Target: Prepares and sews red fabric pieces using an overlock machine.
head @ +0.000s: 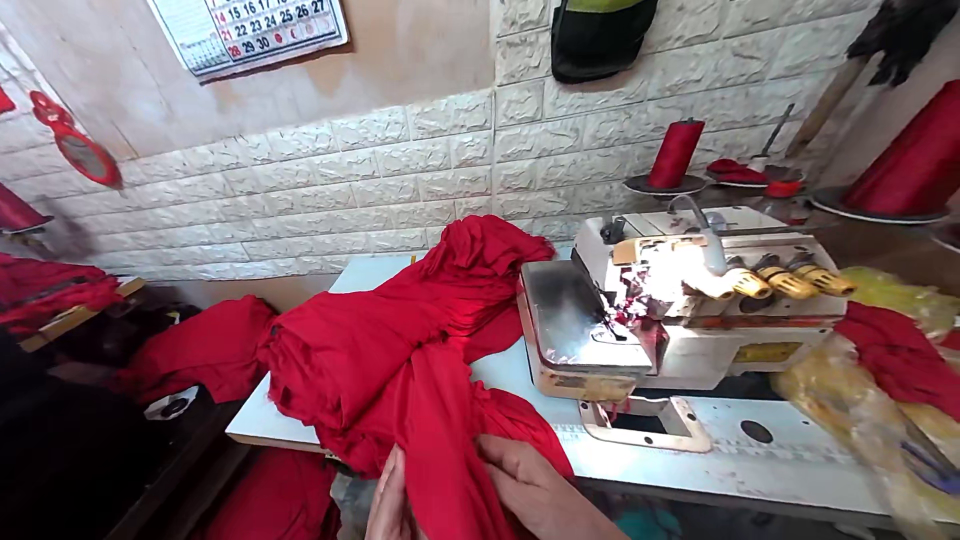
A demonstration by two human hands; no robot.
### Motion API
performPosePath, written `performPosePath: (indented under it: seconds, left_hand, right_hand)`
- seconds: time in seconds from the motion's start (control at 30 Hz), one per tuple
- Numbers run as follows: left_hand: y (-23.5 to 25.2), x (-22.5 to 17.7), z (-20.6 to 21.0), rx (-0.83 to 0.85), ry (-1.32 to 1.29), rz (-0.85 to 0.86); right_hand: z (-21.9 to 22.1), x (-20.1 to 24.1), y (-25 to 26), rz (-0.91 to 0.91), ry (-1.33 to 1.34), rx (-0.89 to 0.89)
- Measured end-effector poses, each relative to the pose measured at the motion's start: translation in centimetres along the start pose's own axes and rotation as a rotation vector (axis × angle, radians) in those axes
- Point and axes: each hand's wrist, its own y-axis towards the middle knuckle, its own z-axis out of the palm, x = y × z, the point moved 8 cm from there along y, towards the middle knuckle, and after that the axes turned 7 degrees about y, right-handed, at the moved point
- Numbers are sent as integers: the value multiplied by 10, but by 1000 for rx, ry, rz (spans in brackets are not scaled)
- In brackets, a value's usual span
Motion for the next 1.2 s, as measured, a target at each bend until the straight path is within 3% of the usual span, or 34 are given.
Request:
performPosePath:
  seconds: [0.07, 0.17, 0.23, 0.33, 0.4, 0.5, 0.6, 0.73, 0.8, 0.93, 1.1, 1.2]
  left_hand:
    - [-3, -12, -5, -11, 285, 94]
    - [-11, -36, -14, -21, 594, 239]
    - [-17, -46, -18, 51, 756, 272]
    - [-24, -45, -23, 249, 1325, 226]
    - [-21, -48, -26, 244, 1625, 205]
    - [-10, -77, -12, 47, 1602, 428]
    - [2, -90, 32, 224, 1392, 615]
    - [13, -57, 87, 639, 1299, 633]
    - [15, -45, 98, 669, 1366, 708]
    - [21, -46, 90, 561, 1394, 733]
    - [23, -47, 88, 508, 1350, 708]
    - [20, -36, 104, 692, 1310, 633]
  right_hand:
    - [-1, -3, -7, -66, 154, -87]
    - [-25, -1, -21, -102, 220, -357]
    - [-38, 12, -28, -179, 190, -429]
    - [-38, 36, -36, -247, 140, -371]
    - [-24, 52, -42, -220, 54, -235]
    - [6, 78, -48, -298, -285, -58]
    - [24, 88, -52, -460, -596, -77]
    - [14, 102, -62, -540, -846, -304]
    - [-6, 110, -70, -493, -898, -448]
    - [-45, 109, -90, -547, -1120, -724]
    - [-30, 98, -88, -646, -934, -618]
    - [-9, 100, -75, -590, -760, -479]
